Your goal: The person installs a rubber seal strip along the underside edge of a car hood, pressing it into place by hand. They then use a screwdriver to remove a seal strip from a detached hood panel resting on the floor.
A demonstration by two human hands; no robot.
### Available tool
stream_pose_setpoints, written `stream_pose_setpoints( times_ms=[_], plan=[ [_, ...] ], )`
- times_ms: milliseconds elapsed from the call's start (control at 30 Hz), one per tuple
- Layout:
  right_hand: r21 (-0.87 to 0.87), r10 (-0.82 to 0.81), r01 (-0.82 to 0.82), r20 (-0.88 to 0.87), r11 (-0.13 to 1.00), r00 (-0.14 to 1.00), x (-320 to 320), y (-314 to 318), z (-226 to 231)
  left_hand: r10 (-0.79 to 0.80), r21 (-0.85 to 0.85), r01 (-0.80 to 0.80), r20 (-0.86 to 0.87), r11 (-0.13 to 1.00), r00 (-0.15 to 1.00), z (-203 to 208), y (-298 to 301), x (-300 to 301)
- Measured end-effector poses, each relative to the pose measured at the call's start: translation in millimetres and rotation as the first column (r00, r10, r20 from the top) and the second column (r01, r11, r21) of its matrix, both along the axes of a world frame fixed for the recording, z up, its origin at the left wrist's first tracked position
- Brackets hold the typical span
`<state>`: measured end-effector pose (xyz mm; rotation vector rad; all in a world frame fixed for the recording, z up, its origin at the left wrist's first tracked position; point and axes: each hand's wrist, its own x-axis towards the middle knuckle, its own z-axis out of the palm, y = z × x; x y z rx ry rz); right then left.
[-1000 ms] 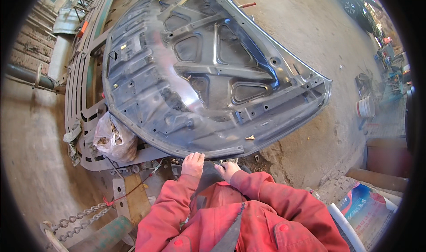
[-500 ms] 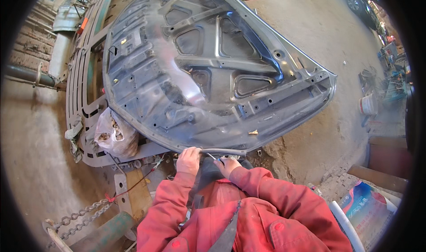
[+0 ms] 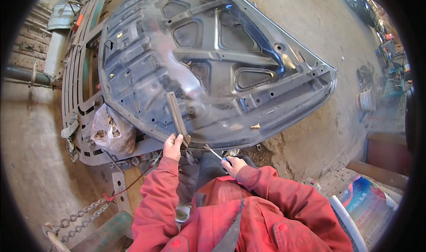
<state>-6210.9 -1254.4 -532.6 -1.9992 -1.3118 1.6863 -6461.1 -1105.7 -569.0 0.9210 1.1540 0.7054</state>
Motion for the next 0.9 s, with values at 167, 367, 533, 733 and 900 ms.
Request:
stream_pose_setpoints(
  times_ms=[167,367,533,733,900],
  plan=[
    [-0.008,0.003,-0.003,-0.017,1.0,1.0,-13.2,3.1,9.6,0.048,-0.002,-0.048,0.041,0.999,0.998,10.2,1.0,-9.4],
    [-0.028,-0.047,0.045,-0.06,0.999,0.997,-40.4,16.8,31.4,0.134,0.163,-0.126,-0.039,0.979,0.99,22.5,26.5,-38.7],
    [0.0,-0.039,0.039,0.026,0.999,0.999,-78.3,48.5,39.1,-0.001,0.155,0.039,-0.238,0.987,0.971,32.3,51.4,-50.9],
    [-0.087,-0.082,0.088,0.07,0.992,0.994,-116.0,68.4,39.4,-0.255,0.291,0.448,-0.517,0.846,0.817,67.2,47.1,-29.0],
    [-0.21,-0.298,0.286,-0.031,0.935,0.954,-127.7,64.1,43.7,-0.332,0.516,0.643,-0.572,0.566,0.75,79.6,36.2,-31.3]
  ],
)
